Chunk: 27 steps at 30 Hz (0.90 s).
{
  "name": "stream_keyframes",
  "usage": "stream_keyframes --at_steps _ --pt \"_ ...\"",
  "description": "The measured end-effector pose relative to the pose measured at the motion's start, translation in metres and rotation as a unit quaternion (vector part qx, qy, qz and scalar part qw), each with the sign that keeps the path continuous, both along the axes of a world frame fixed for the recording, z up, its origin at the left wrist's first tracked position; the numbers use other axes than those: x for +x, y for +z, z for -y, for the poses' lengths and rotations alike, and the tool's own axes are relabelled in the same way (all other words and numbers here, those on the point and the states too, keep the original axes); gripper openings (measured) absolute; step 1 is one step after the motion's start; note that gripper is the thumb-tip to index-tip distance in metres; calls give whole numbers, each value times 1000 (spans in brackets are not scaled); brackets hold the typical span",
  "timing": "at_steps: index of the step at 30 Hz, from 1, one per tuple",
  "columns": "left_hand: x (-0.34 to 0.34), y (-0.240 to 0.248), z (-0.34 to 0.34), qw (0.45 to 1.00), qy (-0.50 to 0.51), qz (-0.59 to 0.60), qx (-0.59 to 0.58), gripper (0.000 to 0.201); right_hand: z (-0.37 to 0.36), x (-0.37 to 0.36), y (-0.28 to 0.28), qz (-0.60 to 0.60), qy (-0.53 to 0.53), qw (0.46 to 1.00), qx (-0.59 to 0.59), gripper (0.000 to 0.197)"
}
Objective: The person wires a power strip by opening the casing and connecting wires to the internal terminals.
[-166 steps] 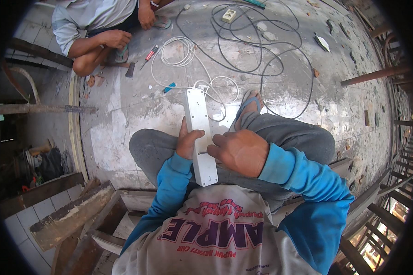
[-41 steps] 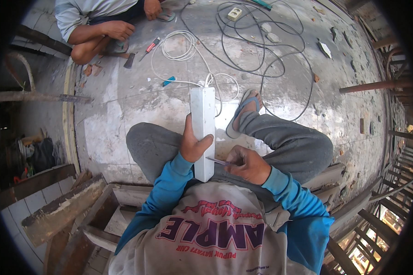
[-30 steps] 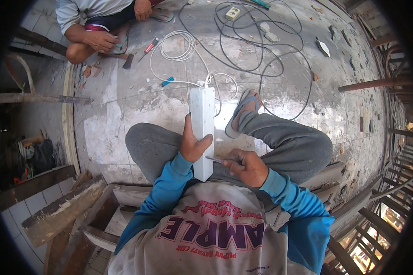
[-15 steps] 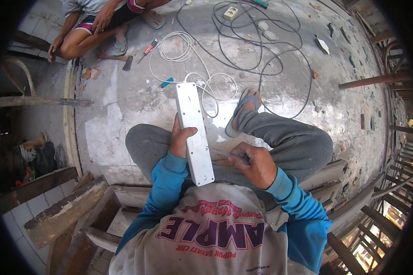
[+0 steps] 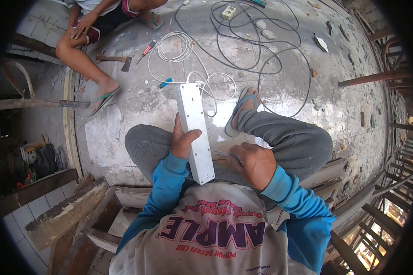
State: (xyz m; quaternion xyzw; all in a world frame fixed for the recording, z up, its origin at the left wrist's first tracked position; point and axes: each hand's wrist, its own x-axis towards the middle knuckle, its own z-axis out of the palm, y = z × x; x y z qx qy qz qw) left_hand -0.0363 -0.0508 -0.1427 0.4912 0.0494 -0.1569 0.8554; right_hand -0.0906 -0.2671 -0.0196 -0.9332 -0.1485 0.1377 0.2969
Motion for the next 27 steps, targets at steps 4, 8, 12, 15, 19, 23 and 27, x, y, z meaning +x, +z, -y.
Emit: stream_keyframes --at_steps 4,8,12,15,19,23,27 --pt "0 5 0 1000 3 -6 -13 70 -12 11 12 56 3 998 -1 19" --pt "1 7 -3 999 18 -27 -26 67 -6 23 23 20 59 998 30 29" --pt "2 10 -2 998 27 -35 -47 65 -5 25 27 35 97 995 8 37" --pt "2 6 -4 998 23 -41 -49 64 -19 32 34 24 63 997 21 34" --pt "2 2 -5 996 31 -59 -68 63 -24 42 42 62 80 992 78 27" --pt "3 2 -7 994 27 -70 -83 64 -21 48 43 64 102 993 9 30" --pt "3 -2 -9 995 28 -62 -75 64 -23 49 39 65 82 995 9 27"
